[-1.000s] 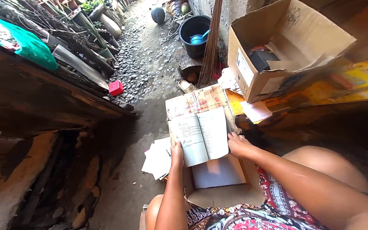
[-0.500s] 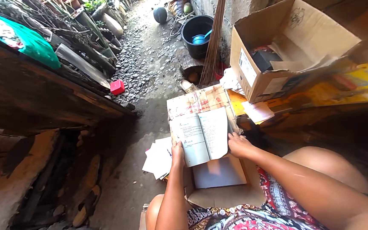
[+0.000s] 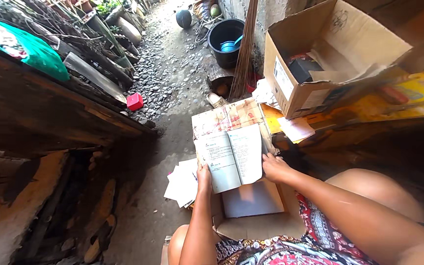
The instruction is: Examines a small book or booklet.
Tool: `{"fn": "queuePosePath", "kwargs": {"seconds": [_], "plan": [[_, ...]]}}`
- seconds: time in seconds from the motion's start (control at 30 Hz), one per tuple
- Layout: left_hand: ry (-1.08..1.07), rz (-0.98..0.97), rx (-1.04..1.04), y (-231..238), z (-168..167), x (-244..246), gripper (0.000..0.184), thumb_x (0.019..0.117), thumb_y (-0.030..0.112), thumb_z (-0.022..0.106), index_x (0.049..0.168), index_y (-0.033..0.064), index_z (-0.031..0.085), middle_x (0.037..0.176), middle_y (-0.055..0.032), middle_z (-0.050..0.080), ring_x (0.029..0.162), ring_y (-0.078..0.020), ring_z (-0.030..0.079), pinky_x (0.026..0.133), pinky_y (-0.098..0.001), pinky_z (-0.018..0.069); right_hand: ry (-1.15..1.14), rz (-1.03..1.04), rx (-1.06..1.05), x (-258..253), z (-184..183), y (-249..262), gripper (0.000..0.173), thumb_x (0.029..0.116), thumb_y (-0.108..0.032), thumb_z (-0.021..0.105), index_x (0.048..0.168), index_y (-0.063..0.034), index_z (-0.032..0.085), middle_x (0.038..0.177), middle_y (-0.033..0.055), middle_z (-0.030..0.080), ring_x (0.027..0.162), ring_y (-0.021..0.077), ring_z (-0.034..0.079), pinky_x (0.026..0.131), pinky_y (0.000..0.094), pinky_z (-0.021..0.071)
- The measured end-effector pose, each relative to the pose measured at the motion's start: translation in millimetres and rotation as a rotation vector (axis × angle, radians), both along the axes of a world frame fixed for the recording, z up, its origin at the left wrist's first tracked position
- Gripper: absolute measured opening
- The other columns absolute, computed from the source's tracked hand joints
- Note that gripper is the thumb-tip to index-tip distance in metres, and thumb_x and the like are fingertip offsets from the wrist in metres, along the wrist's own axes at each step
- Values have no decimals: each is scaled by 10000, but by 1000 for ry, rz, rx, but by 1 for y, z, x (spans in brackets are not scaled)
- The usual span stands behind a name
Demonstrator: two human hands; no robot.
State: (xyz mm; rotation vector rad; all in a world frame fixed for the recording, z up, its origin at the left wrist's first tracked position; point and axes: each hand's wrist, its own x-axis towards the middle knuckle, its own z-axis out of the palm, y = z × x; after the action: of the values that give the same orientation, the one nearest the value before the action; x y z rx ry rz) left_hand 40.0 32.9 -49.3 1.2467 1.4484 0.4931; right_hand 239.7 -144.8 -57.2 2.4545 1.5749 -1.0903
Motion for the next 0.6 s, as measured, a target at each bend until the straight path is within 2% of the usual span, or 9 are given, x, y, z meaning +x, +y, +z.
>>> {"fn": "queuePosePath", "kwargs": {"seconds": [0.13,0.3,0.43,0.53,0.6], "plan": [[-8,3,1,0,0,0,386,1121,213,414,1414,-16,518,1208,-227,641,1039,-271,641,906,-450,525,2,-1,0,0,-1,0,335,920,-145,681,1135,112,669,1550,249,421,1448,461,350,1078,653,381],[-7,5,7,0,0,-1,374,1119,197,410,1404,-17,522,1191,-225,643,1019,-265,643,886,-442,532,3,2,0,-1,0,0,337,922,-144,680,1144,110,667,1545,246,426,1443,458,355,1076,651,383],[-13,6,10,-1,1,-1,388,1121,191,406,1443,-6,495,1231,-228,635,1044,-269,641,903,-442,528,2,4,-3,-1,-1,0,340,920,-138,679,1153,109,666,1547,248,422,1451,458,345,1080,648,383],[19,-17,16,1,-3,-2,414,1124,196,394,1476,-10,461,1286,-250,615,1110,-304,632,950,-475,515,4,5,-9,-1,1,0,337,922,-137,671,1150,110,664,1556,250,409,1452,463,342,1078,648,385],[43,-25,25,3,-6,-2,408,1123,203,401,1458,-18,474,1267,-256,620,1107,-311,633,947,-480,516,1,9,-15,-1,1,0,332,926,-135,665,1151,109,664,1556,248,407,1452,458,340,1080,642,385]]}}
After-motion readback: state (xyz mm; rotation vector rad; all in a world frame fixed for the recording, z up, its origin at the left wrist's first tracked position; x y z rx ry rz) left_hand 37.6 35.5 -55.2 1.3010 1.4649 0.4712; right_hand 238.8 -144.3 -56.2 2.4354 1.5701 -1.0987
